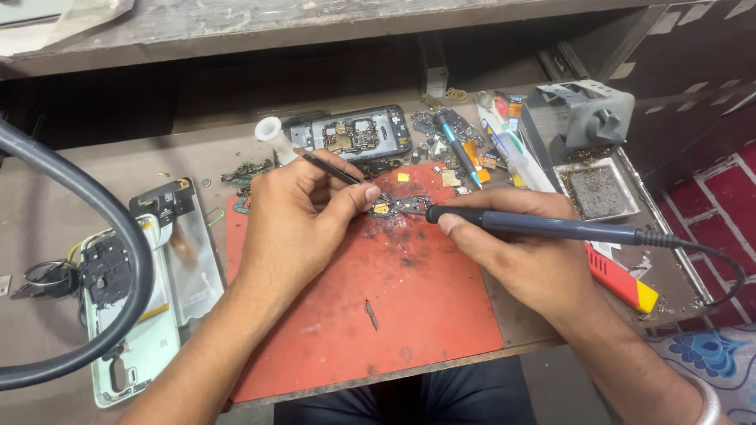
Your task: The person uses a soldering iron and tweezers to apply solder to a small circuit board component on a red mat. The person repeatedly heats the component and adjusts its position while working on the electronics repair.
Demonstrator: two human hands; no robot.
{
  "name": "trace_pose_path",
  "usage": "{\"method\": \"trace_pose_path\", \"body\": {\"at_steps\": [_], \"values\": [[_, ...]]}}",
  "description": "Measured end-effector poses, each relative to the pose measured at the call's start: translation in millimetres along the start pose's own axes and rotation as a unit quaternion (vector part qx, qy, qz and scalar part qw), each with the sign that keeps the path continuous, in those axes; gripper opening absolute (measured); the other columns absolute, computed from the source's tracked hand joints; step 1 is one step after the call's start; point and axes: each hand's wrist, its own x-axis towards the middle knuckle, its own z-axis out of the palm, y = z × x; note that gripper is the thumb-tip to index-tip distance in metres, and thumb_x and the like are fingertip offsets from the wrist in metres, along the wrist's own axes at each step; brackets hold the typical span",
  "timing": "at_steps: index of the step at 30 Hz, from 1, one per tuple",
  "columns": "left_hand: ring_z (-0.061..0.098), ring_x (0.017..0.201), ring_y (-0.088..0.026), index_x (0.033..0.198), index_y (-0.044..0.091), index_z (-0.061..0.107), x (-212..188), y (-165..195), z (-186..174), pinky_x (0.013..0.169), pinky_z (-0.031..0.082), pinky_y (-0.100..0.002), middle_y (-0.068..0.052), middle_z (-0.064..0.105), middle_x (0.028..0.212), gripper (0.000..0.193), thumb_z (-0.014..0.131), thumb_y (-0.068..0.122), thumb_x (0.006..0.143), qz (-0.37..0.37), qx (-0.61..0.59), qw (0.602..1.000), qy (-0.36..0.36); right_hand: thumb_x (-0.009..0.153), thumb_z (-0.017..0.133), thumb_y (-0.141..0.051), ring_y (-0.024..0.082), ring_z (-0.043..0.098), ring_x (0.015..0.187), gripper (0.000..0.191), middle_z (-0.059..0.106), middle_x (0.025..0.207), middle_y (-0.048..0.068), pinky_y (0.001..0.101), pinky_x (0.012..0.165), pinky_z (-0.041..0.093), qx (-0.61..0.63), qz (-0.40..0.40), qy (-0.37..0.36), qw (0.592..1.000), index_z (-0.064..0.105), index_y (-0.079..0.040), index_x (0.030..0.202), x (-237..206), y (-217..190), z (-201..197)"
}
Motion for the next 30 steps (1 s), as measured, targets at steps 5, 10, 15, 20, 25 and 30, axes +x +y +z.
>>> {"method": "trace_pose_path", "body": {"at_steps": [5, 10, 15, 20, 25, 30], "values": [[0.076, 0.071, -0.008, 0.091, 0.001, 0.073, -0.3, 0.4, -0.9, 0.063, 0.062, -0.023, -0.005, 0.079, 0.076, 0.008, 0.077, 0.006, 0.087, -0.003, 0.004, 1.0, -0.004, 0.084, 0.079, -0.014, 0.007, 0.072, 0.07, 0.02, 0.079, 0.08, 0.004, 0.0211, 0.063, 0.056, 0.0, -0.001, 0.002, 1.0, 0.081, -0.003, 0.101, -0.4, -0.1, -0.3], [0.076, 0.072, -0.007, 0.091, 0.001, 0.073, 0.1, 0.5, -0.9, 0.063, 0.062, -0.023, -0.005, 0.079, 0.077, 0.008, 0.077, 0.006, 0.087, -0.003, 0.003, 1.0, -0.005, 0.085, 0.079, -0.013, 0.006, 0.071, 0.07, 0.02, 0.079, 0.081, 0.004, 0.0205, 0.063, 0.056, -0.006, -0.026, -0.002, 1.0, 0.08, -0.003, 0.102, -1.3, 0.6, -1.4], [0.075, 0.071, -0.007, 0.091, 0.0, 0.073, 0.3, 0.4, -1.3, 0.064, 0.062, -0.023, -0.005, 0.078, 0.076, 0.008, 0.076, 0.006, 0.087, -0.006, -0.016, 1.0, -0.012, 0.085, 0.08, -0.013, 0.006, 0.07, 0.07, 0.02, 0.079, 0.081, 0.004, 0.0205, 0.062, 0.055, 0.003, -0.03, -0.003, 1.0, 0.08, -0.002, 0.102, -1.6, 2.9, -0.3], [0.075, 0.07, -0.007, 0.091, 0.0, 0.073, 0.8, -0.3, -0.8, 0.063, 0.061, -0.023, -0.005, 0.078, 0.075, 0.008, 0.077, 0.006, 0.087, -0.002, -0.001, 1.0, -0.007, 0.084, 0.08, -0.013, 0.006, 0.07, 0.069, 0.021, 0.079, 0.08, 0.004, 0.021, 0.061, 0.055, 0.007, -0.005, -0.009, 1.0, 0.08, -0.002, 0.102, -0.3, 3.7, 1.3], [0.075, 0.07, -0.007, 0.09, 0.0, 0.073, -0.2, -0.2, -0.4, 0.062, 0.061, -0.023, -0.005, 0.079, 0.075, 0.008, 0.077, 0.006, 0.087, -0.01, -0.004, 1.0, -0.005, 0.084, 0.08, -0.014, 0.006, 0.07, 0.069, 0.02, 0.079, 0.079, 0.004, 0.0206, 0.062, 0.055, -0.002, -0.004, -0.008, 1.0, 0.08, -0.003, 0.102, -0.8, 2.2, 1.0], [0.075, 0.069, -0.007, 0.09, 0.0, 0.073, 0.1, 0.0, -0.8, 0.062, 0.062, -0.023, -0.005, 0.078, 0.074, 0.008, 0.077, 0.006, 0.087, -0.009, 0.001, 1.0, -0.005, 0.084, 0.08, -0.014, 0.005, 0.07, 0.068, 0.02, 0.079, 0.077, 0.003, 0.0205, 0.06, 0.055, -0.001, 0.011, -0.003, 1.0, 0.081, -0.004, 0.101, -0.5, 1.6, 1.6]]}}
